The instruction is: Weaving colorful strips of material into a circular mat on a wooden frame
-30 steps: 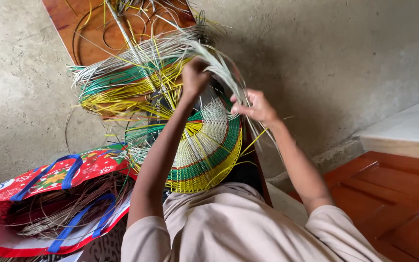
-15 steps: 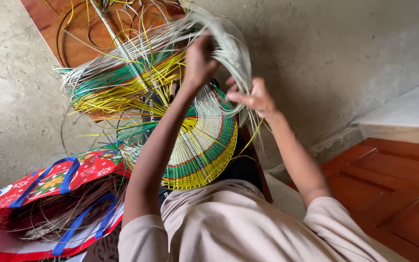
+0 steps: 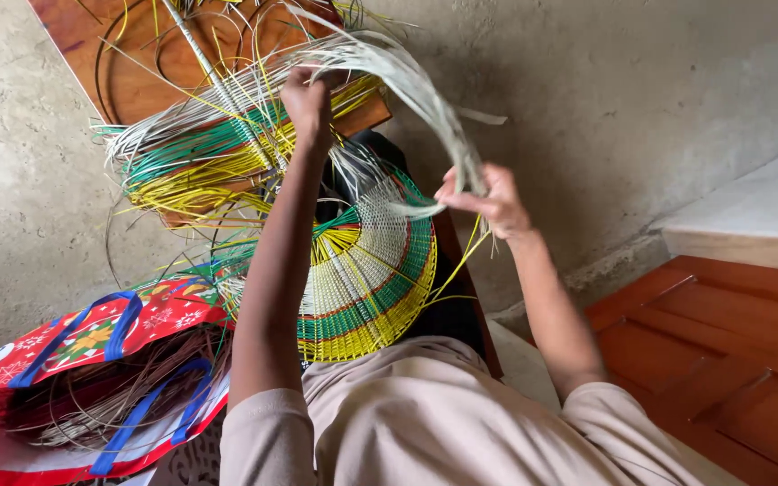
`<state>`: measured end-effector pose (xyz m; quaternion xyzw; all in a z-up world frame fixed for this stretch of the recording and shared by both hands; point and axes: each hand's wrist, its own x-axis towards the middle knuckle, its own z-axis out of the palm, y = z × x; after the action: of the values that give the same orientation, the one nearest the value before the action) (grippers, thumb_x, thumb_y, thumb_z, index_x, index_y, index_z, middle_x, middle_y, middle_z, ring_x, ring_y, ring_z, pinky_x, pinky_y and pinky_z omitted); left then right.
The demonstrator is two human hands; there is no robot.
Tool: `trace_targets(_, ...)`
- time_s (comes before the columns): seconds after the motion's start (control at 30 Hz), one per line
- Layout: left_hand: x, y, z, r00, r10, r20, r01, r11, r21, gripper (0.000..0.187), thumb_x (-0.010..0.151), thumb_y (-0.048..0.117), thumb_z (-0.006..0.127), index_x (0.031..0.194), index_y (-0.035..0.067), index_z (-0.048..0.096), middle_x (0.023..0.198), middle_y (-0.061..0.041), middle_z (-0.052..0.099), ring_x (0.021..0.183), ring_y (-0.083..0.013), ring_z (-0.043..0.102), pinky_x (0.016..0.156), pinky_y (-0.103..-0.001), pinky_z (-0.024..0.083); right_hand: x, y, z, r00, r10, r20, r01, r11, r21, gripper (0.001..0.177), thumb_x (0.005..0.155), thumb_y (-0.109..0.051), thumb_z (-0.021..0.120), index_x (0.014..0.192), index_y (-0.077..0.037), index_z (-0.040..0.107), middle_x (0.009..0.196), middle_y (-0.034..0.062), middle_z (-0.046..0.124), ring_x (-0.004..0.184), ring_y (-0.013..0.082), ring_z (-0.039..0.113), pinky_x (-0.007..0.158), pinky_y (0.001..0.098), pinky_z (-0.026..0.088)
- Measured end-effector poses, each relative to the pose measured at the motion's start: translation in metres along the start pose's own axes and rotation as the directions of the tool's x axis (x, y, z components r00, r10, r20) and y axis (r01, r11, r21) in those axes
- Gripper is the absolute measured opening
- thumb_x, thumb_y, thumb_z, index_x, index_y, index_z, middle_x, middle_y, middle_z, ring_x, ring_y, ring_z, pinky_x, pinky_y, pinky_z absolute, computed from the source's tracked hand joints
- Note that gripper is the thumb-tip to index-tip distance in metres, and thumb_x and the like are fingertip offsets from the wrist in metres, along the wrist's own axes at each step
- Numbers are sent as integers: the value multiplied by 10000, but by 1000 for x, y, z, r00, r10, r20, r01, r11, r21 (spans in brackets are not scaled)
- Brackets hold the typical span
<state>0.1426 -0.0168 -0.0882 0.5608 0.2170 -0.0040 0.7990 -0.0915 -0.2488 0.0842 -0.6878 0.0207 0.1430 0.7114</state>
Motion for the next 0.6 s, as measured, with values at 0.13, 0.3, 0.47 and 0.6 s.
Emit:
trace_targets(0.13, -7, 12, -5, 997, 40, 65, -48, 990, 133, 106, 821, 97, 741, 854, -3, 748, 778, -75, 744, 655, -127, 627, 640, -244, 541, -14, -13, -6, 991, -119, 67, 112, 989, 93, 177, 818, -26, 729, 993, -51, 716, 914, 92, 740, 825, 186, 700, 859, 325, 583)
trace_targets(0.3, 4, -4, -23, 961, -274, -21, 273, 960, -61, 301, 932, 302, 686, 834, 19, 654, 580, -22, 533, 402, -103, 360, 349, -291, 275, -43, 60, -32, 889, 283, 359, -260, 959, -110, 276, 780, -34, 805, 1043, 12, 740, 949, 100, 775, 883, 182, 716, 832, 296, 575)
trace_targets(0.47, 25, -18, -18, 970, -204, -129, 197, 978, -65, 234, 928, 261, 694, 826, 51, 673, 580, 14, 484, 424, -73, 339, 346, -277, 232, -41, 79, -20, 964, -264, -16, 264, 964, -7, 296, 926, -4, 675, 1217, -45, 643, 839, 45, 728, 757, 169, 717, 745, 304, 667)
trace_targets(0.6, 10, 39, -20, 929, -347, -129, 339, 937, -83, 230, 954, 254, 722, 966, 32, 666, 559, 25, 452, 385, -82, 308, 346, -270, 221, -74, 71, -2, 986, -85, -144, 62, 986, -154, 179, 864, -76, 760, 1043, -70, 764, 1036, 89, 784, 926, 176, 754, 889, 314, 608)
